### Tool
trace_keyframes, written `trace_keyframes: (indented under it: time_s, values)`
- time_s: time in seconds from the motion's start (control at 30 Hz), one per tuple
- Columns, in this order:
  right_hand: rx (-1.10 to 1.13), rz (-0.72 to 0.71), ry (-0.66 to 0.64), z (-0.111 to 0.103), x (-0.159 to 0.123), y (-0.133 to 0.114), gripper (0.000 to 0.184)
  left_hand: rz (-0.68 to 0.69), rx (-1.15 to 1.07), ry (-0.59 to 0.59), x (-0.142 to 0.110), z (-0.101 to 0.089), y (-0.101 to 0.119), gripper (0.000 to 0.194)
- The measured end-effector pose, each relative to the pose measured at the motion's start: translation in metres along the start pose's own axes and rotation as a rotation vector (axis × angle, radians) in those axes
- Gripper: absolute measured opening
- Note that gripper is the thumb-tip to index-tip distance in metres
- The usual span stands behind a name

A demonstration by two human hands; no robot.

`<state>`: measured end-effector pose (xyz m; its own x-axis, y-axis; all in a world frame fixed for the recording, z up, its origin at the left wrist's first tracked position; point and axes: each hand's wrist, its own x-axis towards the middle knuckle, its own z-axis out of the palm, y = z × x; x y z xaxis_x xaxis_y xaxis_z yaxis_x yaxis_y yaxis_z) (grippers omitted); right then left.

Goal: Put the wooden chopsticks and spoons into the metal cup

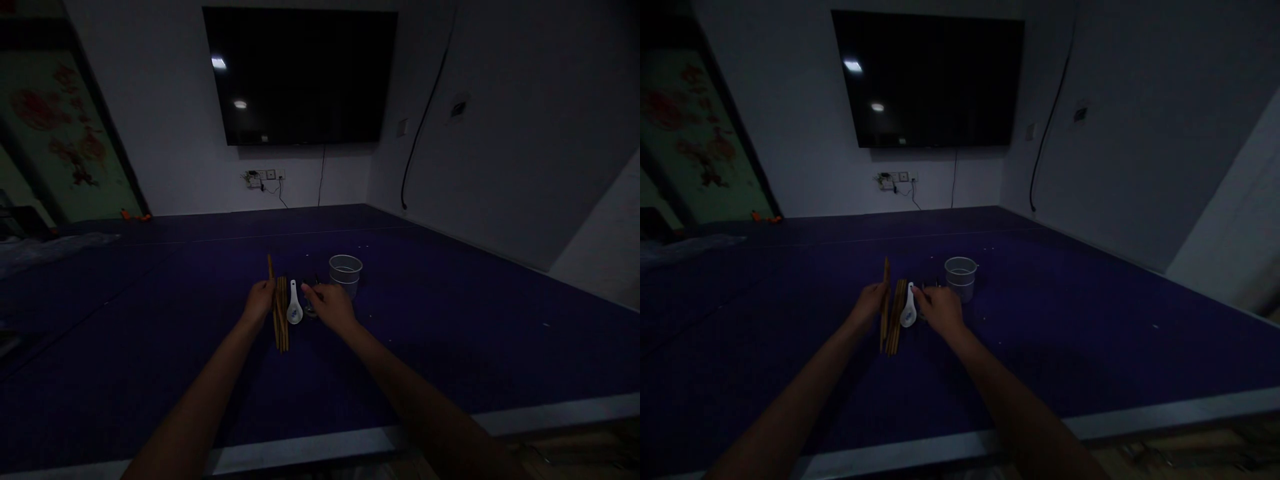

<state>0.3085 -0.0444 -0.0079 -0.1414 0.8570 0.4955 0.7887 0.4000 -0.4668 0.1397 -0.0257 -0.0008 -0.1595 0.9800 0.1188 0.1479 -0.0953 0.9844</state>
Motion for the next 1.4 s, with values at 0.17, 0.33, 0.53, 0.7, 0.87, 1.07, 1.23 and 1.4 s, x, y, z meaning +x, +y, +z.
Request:
trace_keyframes:
  time_s: [0.17,0.33,0.53,0.7,0.87,1.07,1.23,1.4]
  values:
    - [0.297,-0.019,-0.076,0.007,0.0,-0.002,0.058,-0.015,-0.212,-0.042,-0.015,0.017,0.002,0.033]
    - [0.559,-0.046,-0.247,0.01,-0.001,-0.007,0.057,0.082,-0.197,-0.036,-0.024,0.023,0.009,0.033]
    - [0.766,0.032,-0.338,0.009,-0.001,-0.012,0.043,0.103,-0.19,-0.077,-0.027,0.025,0.008,0.034]
    - [0.79,0.091,-0.342,0.008,-0.001,-0.012,0.022,0.104,-0.154,-0.143,-0.026,0.027,0.0,0.035]
    - [0.788,0.093,-0.342,0.006,-0.002,-0.013,0.021,0.067,-0.235,-0.176,-0.025,0.028,-0.002,0.036]
    - [0.768,0.073,-0.349,0.0,0.0,-0.015,0.022,0.034,-0.294,-0.217,-0.025,0.028,-0.001,0.043]
    - [0.82,0.086,-0.359,-0.002,0.0,-0.014,0.021,0.027,-0.307,-0.226,-0.029,0.028,0.004,0.044]
    - [0.833,0.081,-0.353,0.004,0.0,-0.011,0.023,0.037,-0.34,-0.218,-0.031,0.028,0.007,0.043]
